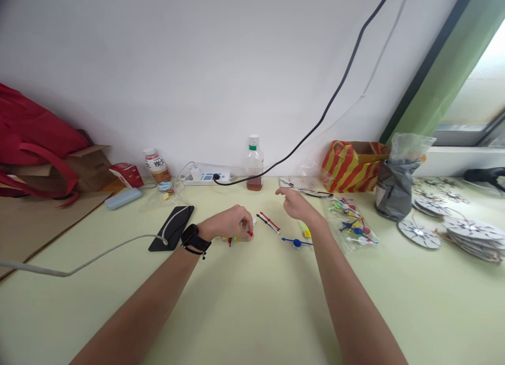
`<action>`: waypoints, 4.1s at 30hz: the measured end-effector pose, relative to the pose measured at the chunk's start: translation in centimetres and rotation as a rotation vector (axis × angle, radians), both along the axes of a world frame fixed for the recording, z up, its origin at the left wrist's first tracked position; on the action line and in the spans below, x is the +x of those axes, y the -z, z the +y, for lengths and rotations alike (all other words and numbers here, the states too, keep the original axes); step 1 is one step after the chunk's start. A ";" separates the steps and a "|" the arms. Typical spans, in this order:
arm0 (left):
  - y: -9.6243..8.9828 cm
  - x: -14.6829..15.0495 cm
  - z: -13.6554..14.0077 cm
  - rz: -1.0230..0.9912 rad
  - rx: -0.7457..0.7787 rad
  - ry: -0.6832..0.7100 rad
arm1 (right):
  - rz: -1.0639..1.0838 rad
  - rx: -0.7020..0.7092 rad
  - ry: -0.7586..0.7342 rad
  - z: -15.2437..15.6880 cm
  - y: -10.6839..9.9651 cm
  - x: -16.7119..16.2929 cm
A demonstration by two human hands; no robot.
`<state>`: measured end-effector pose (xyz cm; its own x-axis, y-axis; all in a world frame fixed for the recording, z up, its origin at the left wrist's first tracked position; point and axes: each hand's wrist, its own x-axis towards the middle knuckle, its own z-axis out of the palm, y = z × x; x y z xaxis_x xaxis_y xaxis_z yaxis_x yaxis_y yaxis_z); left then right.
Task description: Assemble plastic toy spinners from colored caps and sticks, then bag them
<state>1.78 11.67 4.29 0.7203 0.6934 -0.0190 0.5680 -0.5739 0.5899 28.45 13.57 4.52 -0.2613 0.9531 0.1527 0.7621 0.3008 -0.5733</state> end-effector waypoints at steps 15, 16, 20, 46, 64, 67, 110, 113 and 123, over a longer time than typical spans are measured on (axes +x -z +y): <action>-1.9 -1.3 -0.1 0.218 0.202 -0.227 | -0.505 -0.756 -0.204 -2.4 -3.3 0.8; -1.7 -1.3 0.0 0.211 0.189 -0.220 | -0.509 -0.764 -0.203 -2.3 -3.1 0.6; -0.9 -1.4 0.5 0.176 0.163 -0.193 | -0.487 -0.748 -0.173 -2.1 -2.7 0.7; -3.4 1.4 -1.1 -0.566 0.150 -0.099 | 0.599 -0.229 -0.350 -2.7 -3.3 -4.8; -0.3 2.6 -1.8 -0.052 0.011 0.050 | -0.244 -0.214 -0.022 -0.2 2.1 -2.8; 0.2 2.5 -1.6 -0.006 0.078 0.043 | -0.276 -0.232 -0.001 -0.2 2.5 -2.5; -1.1 -2.4 0.9 0.112 0.180 -0.141 | -0.290 -0.271 -0.151 -1.9 1.0 -5.8; -0.9 -2.6 1.0 0.121 0.173 -0.148 | -0.293 -0.268 -0.130 -2.3 0.8 -6.5; -0.2 -2.5 1.6 0.108 0.166 -0.142 | -0.281 -0.335 -0.029 -2.1 -2.1 -3.1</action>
<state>-0.73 13.25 4.44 0.6152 0.7877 0.0322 0.7045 -0.5676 0.4260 25.38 11.48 6.57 -0.2758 0.9297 -0.2443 0.8963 0.1569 -0.4147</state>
